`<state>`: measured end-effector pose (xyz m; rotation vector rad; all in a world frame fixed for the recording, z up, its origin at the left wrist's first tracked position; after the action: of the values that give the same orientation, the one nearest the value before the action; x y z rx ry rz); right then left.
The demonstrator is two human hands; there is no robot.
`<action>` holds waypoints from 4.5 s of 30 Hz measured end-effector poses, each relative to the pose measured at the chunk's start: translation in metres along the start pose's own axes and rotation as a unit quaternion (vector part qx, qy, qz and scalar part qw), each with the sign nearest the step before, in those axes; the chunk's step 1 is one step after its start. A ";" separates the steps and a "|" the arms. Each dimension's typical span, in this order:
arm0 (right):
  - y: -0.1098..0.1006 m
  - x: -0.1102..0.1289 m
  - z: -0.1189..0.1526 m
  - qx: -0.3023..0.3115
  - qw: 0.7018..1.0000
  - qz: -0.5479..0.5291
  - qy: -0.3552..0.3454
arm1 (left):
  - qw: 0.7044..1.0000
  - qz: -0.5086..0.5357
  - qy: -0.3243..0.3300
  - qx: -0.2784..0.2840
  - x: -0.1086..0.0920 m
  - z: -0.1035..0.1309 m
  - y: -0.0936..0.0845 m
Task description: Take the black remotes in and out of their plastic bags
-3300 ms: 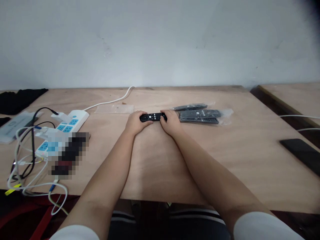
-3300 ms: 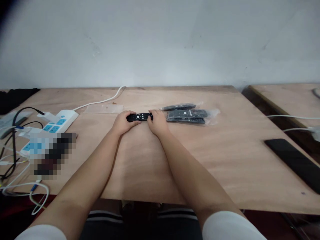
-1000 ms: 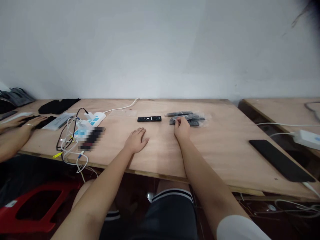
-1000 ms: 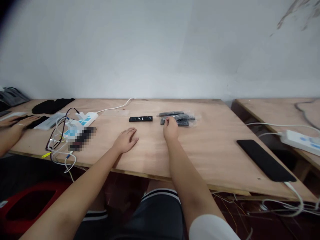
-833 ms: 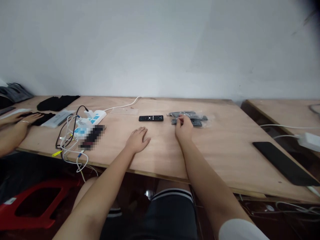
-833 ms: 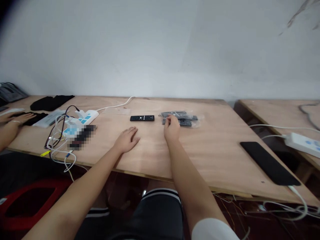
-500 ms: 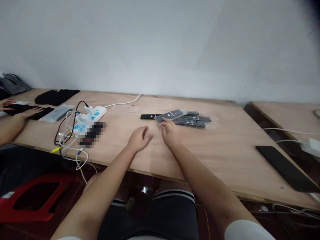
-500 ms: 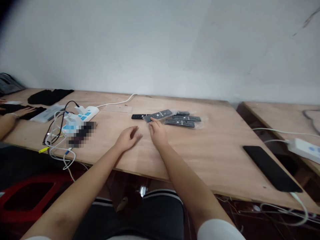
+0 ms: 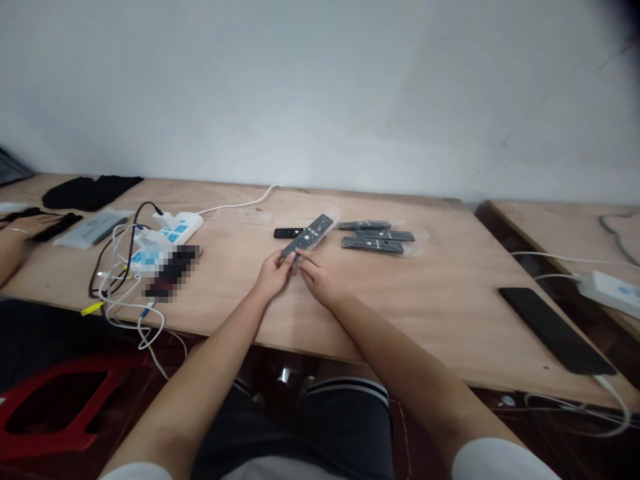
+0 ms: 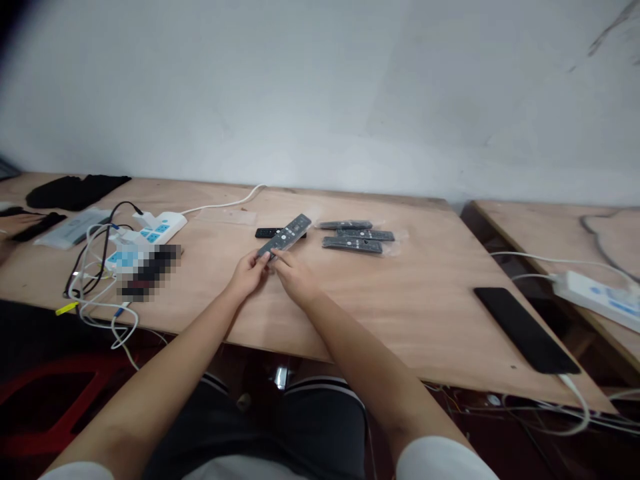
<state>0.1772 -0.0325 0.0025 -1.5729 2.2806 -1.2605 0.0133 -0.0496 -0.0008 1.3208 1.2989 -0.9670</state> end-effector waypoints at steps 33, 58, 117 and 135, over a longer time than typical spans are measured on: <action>-0.007 -0.059 0.007 -0.036 0.834 -0.357 0.420 | 0.959 0.217 -0.075 -0.166 -0.003 -0.012 -0.046; -0.018 -0.036 0.004 0.081 0.887 -0.255 0.376 | 0.985 0.139 -0.038 -0.097 0.002 -0.010 -0.043; -0.022 -0.055 0.012 -0.098 0.808 -0.438 0.382 | 0.991 0.096 -0.052 -0.072 0.000 -0.003 -0.036; -0.019 -0.060 0.014 -0.115 0.797 -0.452 0.383 | 0.994 0.093 -0.008 -0.057 -0.002 0.000 -0.034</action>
<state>0.2260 0.0063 -0.0147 -2.8680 2.0614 -2.2266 -0.0202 -0.0529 -0.0027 1.3163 1.1772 -0.7616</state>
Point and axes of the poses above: each hand's wrist, its own z-axis away from the middle knuckle, its own y-axis out of the palm, x = y × z, the point moved 2 cm from there along -z, towards the middle knuckle, and after that the axes turned 9 degrees about z, right-handed, at the moved point
